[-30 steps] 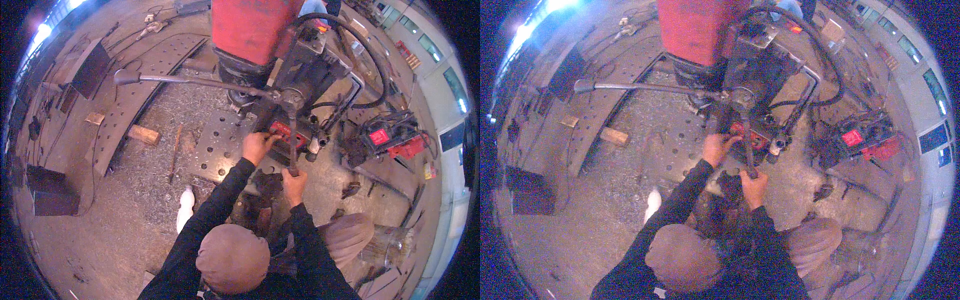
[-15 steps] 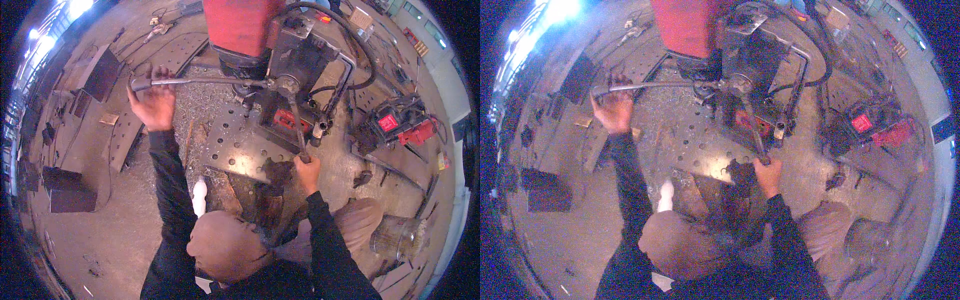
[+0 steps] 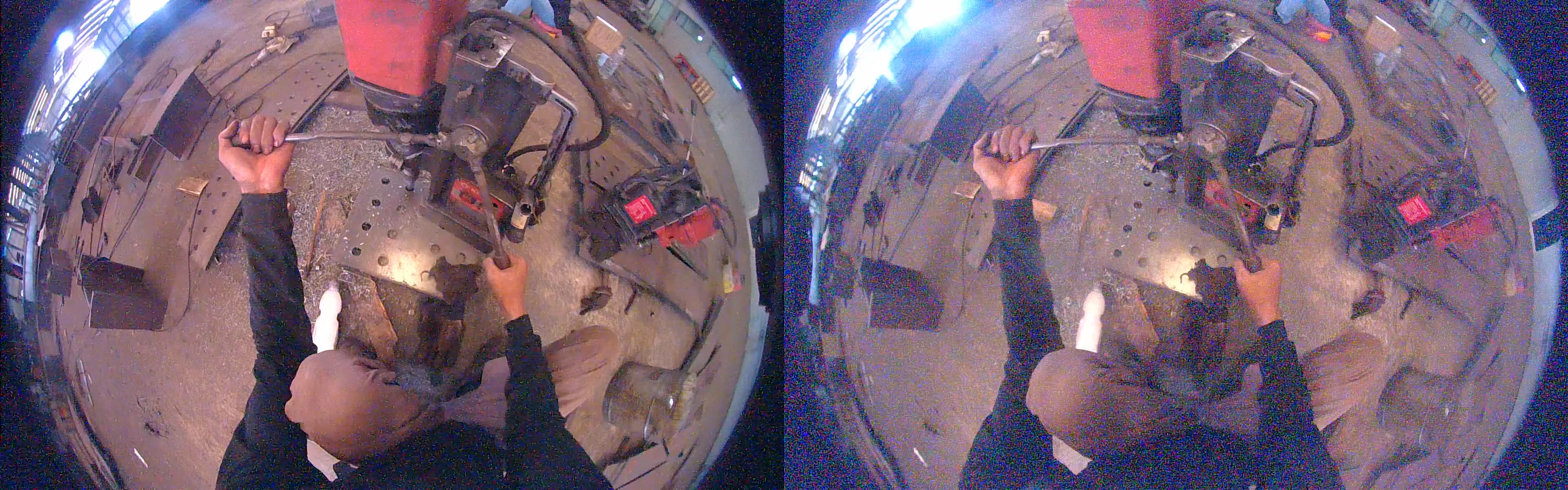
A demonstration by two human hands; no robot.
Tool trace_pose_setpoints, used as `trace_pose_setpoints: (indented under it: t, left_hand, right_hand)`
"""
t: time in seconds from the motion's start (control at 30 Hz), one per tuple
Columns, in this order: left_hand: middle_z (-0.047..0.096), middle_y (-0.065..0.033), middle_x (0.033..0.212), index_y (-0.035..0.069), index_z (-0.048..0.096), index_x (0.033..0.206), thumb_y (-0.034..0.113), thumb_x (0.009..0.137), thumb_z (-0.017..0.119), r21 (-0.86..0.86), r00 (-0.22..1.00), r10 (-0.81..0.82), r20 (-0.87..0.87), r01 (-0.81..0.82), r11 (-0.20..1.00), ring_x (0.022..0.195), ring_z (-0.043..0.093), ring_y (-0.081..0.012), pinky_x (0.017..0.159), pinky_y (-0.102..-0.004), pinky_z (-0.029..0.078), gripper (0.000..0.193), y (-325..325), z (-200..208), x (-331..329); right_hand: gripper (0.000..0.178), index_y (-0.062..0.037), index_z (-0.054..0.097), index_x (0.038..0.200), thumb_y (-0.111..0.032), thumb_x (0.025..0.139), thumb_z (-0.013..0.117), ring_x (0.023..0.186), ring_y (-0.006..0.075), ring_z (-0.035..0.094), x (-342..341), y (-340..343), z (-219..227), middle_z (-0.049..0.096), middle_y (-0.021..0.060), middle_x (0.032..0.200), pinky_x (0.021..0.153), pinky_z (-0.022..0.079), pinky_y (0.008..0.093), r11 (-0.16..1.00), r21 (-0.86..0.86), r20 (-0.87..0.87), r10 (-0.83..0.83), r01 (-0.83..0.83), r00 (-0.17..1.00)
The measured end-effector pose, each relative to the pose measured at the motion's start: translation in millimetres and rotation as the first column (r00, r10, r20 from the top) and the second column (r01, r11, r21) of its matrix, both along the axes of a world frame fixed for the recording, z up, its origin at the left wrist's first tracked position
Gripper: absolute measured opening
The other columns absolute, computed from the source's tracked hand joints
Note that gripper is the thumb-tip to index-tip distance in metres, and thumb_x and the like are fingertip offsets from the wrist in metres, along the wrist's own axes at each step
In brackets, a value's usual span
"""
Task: The person operates a red drill press to drill holes into a flat metal plate. They apply a white liquid from a bottle onto the workpiece and use the machine's lever to lower the drill bit, creating holes in the metal.
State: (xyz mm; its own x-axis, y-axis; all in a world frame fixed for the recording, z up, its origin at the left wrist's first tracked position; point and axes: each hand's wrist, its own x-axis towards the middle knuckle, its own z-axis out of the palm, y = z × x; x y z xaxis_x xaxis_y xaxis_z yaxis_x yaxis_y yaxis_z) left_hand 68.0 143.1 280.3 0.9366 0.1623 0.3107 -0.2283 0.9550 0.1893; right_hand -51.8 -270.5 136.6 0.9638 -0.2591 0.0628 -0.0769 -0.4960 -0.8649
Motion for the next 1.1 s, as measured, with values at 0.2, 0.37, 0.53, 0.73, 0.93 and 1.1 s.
trace_pose_setpoints:
  t: [0.2,0.37,0.53,0.73,0.93,1.1]
  left_hand:
    - [0.022,0.0012,0.051,0.016,0.031,0.057,0.025,0.084,0.049,0.046,0.994,0.107,-0.016,-0.106,0.993,0.047,0.021,-0.0121,0.055,-0.0316,0.026,0.034,-16.2,-2.2,-39.0]
    - [0.033,-0.0030,0.058,0.013,0.034,0.060,0.030,0.087,0.049,0.117,0.964,0.247,-0.100,-0.235,0.965,0.059,0.038,-0.0168,0.079,-0.0352,0.036,0.036,-67.2,3.7,-124.5]
    - [0.052,-0.0072,0.073,0.006,0.052,0.075,0.044,0.091,0.049,0.627,0.862,0.479,-0.163,-0.284,0.725,0.070,0.056,-0.0211,0.087,-0.0355,0.042,0.041,-99.2,-10.7,-182.5]
    - [0.052,0.0030,0.071,0.001,0.061,0.123,0.042,0.096,0.054,0.988,0.808,0.570,-0.151,0.108,0.108,0.052,0.046,-0.0064,0.046,-0.0226,0.031,0.049,-72.9,21.3,-215.7]
    - [0.052,0.0040,0.066,0.000,0.069,0.107,0.024,0.097,0.059,0.985,0.650,0.756,0.079,0.065,-0.158,0.059,0.044,-0.0042,0.052,-0.0220,0.033,0.028,-37.6,20.8,-160.5]
    - [0.053,-0.0121,0.055,-0.006,0.066,0.073,0.051,0.082,0.071,0.457,0.773,0.345,0.533,0.080,-0.886,0.050,0.051,-0.0193,0.053,-0.0353,0.043,0.058,-2.3,38.6,-109.6]
  right_hand:
    - [0.026,0.0036,0.061,0.068,-0.020,0.074,0.072,0.056,0.0112,0.051,12.3,-36.3,-32.7,0.055,0.0016,0.057,0.053,0.041,0.0321,0.994,-0.109,-0.008,-0.010,0.009,1.000]
    - [0.030,0.0027,0.063,0.073,-0.025,0.073,0.072,0.061,0.0142,0.053,44.5,-76.0,-16.8,0.058,0.0031,0.065,0.057,0.042,0.0334,0.978,-0.187,-0.117,0.070,-0.091,0.991]
    - [0.039,0.0033,0.060,0.092,-0.029,0.074,0.074,0.067,0.0142,0.054,96.1,-136.3,-37.4,0.059,0.0047,0.077,0.062,0.044,0.0314,0.950,-0.268,-0.191,0.113,-0.163,0.975]
    - [0.046,0.0026,0.052,0.103,-0.028,0.077,0.075,0.069,0.0122,0.049,100.5,-128.2,-14.1,0.053,0.0024,0.080,0.063,0.043,0.0285,0.955,-0.183,-0.182,0.199,-0.232,0.963]
    - [0.028,-0.0042,0.054,0.076,-0.025,0.079,0.072,0.057,0.0088,0.046,34.1,-120.4,-40.1,0.051,-0.0013,0.064,0.052,0.037,0.0279,0.980,-0.172,-0.243,0.060,-0.104,0.968]
    - [0.031,-0.0012,0.055,0.066,-0.024,0.080,0.070,0.053,0.0105,0.047,17.7,-69.5,-9.5,0.053,0.0006,0.059,0.050,0.036,0.0316,0.958,-0.091,-0.303,0.234,-0.272,0.924]
